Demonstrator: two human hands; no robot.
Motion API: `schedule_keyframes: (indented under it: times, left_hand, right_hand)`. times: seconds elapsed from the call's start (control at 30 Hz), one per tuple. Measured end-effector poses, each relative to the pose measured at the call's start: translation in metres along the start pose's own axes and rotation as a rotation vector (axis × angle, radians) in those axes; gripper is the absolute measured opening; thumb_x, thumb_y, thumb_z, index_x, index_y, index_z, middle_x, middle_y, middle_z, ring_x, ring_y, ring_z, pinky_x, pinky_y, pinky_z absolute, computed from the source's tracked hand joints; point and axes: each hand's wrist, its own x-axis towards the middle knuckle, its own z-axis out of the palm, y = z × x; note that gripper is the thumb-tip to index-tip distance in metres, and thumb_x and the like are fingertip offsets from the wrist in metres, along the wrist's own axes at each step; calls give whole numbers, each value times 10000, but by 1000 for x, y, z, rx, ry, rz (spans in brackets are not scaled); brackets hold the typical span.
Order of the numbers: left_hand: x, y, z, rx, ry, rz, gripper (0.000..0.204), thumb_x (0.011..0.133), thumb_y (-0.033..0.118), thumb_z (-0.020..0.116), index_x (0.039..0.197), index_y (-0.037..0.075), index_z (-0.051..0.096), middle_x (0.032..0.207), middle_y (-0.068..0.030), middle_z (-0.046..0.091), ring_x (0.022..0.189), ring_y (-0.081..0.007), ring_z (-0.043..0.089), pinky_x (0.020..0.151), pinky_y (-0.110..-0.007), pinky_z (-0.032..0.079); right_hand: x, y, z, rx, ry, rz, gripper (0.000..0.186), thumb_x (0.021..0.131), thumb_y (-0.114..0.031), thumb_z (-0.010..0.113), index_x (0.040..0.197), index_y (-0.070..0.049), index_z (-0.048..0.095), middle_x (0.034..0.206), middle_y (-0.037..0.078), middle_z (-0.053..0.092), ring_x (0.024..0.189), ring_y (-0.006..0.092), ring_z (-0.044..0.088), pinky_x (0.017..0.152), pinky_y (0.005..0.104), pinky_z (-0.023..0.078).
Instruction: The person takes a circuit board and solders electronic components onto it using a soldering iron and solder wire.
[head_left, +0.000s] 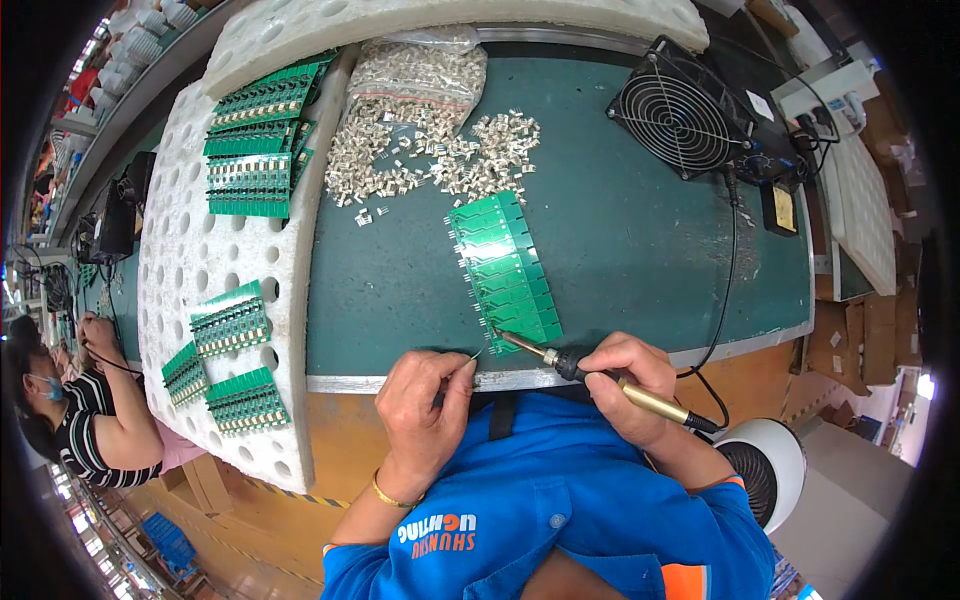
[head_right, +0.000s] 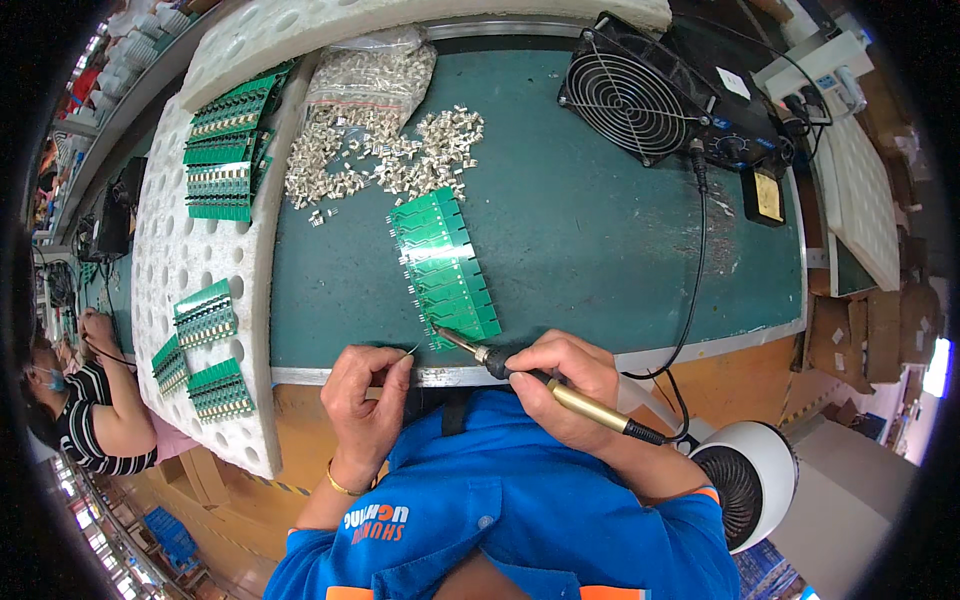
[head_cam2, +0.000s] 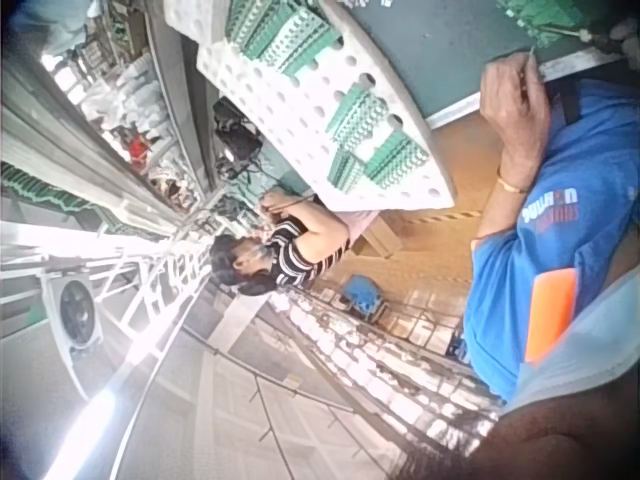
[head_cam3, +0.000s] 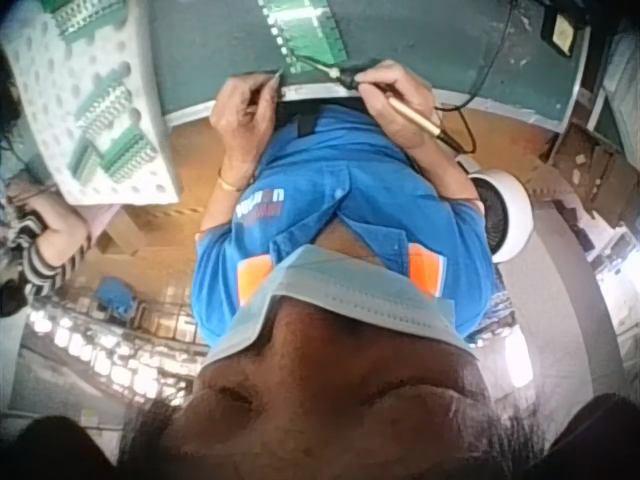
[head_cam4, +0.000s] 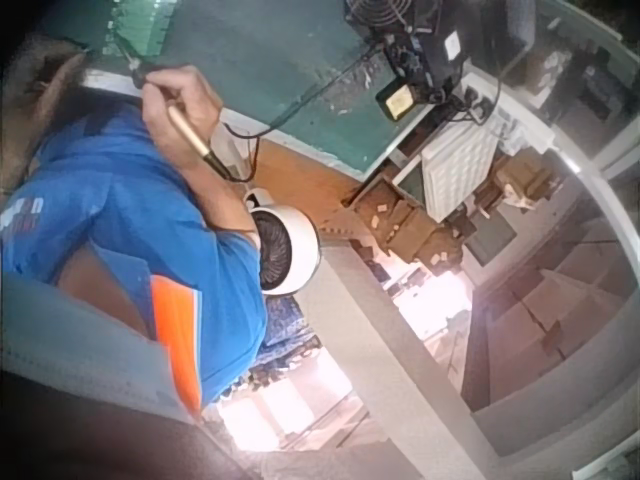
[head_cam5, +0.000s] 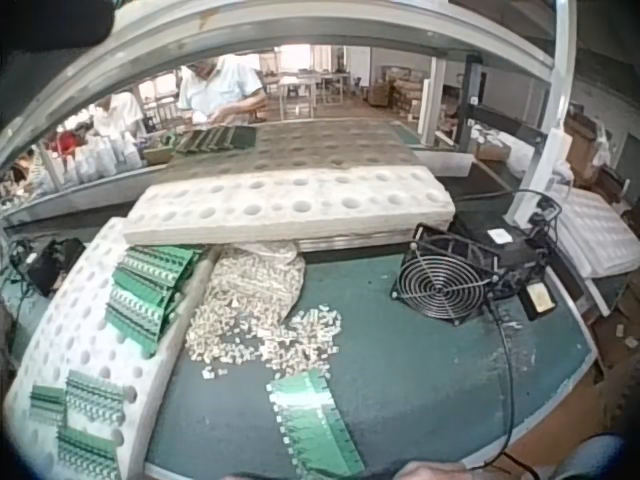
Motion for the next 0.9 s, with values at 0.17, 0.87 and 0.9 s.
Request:
schedule_keyframes:
  times: [0.17,0.87,0.9]
  left_hand:
    - [2,-2,-1,32,-36,70,81,796,-45,725,834,-3,667,781,-98,644,647,-168,621,568,-262,512]
    - [4,3,3,25,-28,27,119,737,-40,734,814,24,670,743,-112,639,670,-271,626,603,-350,497]
    - [5,3,3,25,-28,27,119,737,-40,734,814,24,670,743,-112,639,670,-271,626,603,-350,497]
  right_hand:
    - [0,-1,-1,3,-4,-6,126,863,-102,660,926,0,623,724,86,603,613,149,546,555,282,419]
    - [3,0,-2,-9,-10,-28,117,824,-64,663,916,1,631,736,95,611,597,145,532,540,278,405]
    - [3,-1,-2,-9,-10,-28,117,824,-64,663,916,1,631,736,95,611,597,145,532,540,278,405]
